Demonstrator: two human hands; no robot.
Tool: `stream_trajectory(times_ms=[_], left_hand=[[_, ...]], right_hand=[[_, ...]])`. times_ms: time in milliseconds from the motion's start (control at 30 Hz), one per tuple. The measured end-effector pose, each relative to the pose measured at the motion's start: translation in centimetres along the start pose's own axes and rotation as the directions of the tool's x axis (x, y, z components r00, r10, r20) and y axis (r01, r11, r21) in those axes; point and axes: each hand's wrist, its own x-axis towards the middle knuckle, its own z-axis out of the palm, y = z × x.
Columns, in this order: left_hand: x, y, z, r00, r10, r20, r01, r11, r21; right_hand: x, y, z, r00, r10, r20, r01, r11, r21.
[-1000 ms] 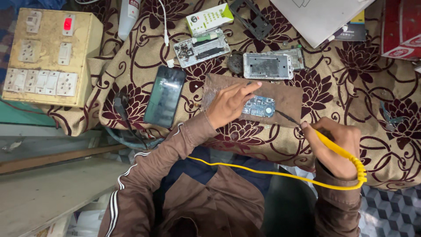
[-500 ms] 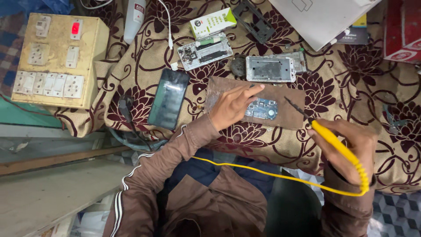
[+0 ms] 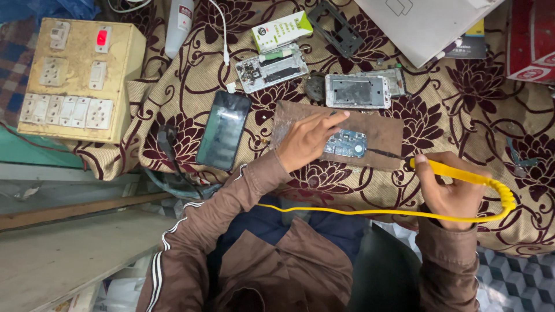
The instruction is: The person uses a soldering iron to work on a small circuit board placed on a wooden board. They hold the board steady with one hand while applying the soldering iron with the other, focusing on specific points on the board. The workspace contains various disassembled phone parts and tools.
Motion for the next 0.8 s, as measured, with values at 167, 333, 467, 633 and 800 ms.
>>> stream_trajectory(times_ms=[167,333,467,633,800], left_hand=[[0.18,0.04,-0.02,0.998,0.049,-0.030,-0.050,0.999,-0.012],[0.24,0.30,-0.10,0.999,0.030,-0.033,-0.030,0.999,0.012],[0.27,0.34,-0.12,1.000,0.009,-0.022,-0.009,1.000,0.008],[0.23,0.32,-0.13,1.000,0.012,-0.024,-0.012,1.000,-0.002],[0.17,0.26,-0.10,1.000,0.002,-0.023,-0.002,1.000,-0.001]], right_hand=[[0.08,-0.14,0.12,1.000,0.002,0.016,-0.003,0.999,0.046],[0.19,-0.03,0.08,1.000,0.000,0.012,0.000,0.999,-0.038],[0.28,0.00,0.02,1.000,-0.024,0.016,0.024,1.000,-0.014],[0.37,-0.08,-0.11,0.999,-0.030,0.034,0.030,1.000,-0.008],[0.40,-0.19,0.15,0.999,-0.017,0.047,0.015,0.999,0.036]])
